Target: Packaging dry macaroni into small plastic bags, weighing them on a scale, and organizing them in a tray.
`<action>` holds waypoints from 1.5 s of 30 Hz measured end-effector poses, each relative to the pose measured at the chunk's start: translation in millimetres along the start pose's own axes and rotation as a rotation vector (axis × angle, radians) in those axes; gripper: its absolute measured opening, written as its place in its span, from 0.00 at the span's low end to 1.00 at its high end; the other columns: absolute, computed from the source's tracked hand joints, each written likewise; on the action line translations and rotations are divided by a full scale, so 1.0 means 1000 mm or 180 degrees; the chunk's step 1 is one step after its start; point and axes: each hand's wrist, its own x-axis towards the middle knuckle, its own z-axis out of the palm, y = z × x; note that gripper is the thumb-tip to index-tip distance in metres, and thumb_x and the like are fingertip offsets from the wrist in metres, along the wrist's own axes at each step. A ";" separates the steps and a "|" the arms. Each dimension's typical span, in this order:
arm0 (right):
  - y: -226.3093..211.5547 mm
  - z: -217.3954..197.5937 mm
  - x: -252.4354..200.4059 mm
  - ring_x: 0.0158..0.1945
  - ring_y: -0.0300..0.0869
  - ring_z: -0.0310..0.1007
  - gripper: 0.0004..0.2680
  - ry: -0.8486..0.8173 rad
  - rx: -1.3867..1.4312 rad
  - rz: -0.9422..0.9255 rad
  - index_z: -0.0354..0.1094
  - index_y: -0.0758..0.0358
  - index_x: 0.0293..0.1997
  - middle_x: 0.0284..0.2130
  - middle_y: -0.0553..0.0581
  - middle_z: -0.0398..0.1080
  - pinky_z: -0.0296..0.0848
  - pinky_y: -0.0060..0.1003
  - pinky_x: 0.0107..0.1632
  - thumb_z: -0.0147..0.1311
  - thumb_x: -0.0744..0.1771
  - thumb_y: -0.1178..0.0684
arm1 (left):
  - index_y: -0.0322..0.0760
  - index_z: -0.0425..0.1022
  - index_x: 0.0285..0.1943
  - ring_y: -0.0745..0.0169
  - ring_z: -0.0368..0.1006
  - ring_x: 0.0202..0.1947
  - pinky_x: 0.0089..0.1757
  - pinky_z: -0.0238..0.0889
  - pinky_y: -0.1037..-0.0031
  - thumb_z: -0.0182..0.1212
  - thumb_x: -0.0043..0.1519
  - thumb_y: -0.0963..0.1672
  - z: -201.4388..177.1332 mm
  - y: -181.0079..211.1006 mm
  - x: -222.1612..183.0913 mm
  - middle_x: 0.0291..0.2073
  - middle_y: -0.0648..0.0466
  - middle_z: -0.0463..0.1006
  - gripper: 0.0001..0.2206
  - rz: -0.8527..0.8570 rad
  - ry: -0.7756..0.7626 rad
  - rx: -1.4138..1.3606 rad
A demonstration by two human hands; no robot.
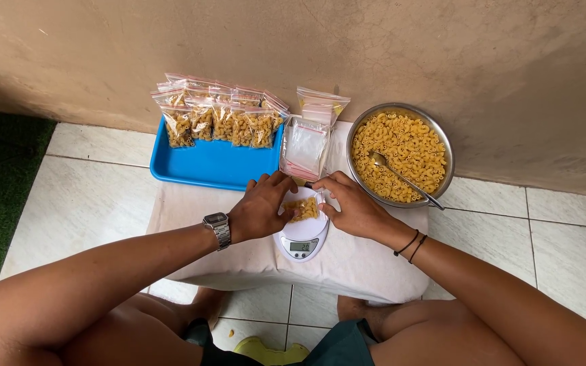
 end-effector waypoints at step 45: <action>-0.094 -0.014 0.070 0.28 0.35 0.72 0.19 0.0343 0.2119 0.0101 0.64 0.68 0.58 0.34 0.60 0.72 0.76 0.26 0.28 0.66 0.63 0.59 | 0.33 0.72 0.51 0.42 0.76 0.46 0.48 0.70 0.60 0.61 0.66 0.43 -0.025 -0.027 -0.042 0.40 0.44 0.78 0.09 0.0479 0.1152 -0.2050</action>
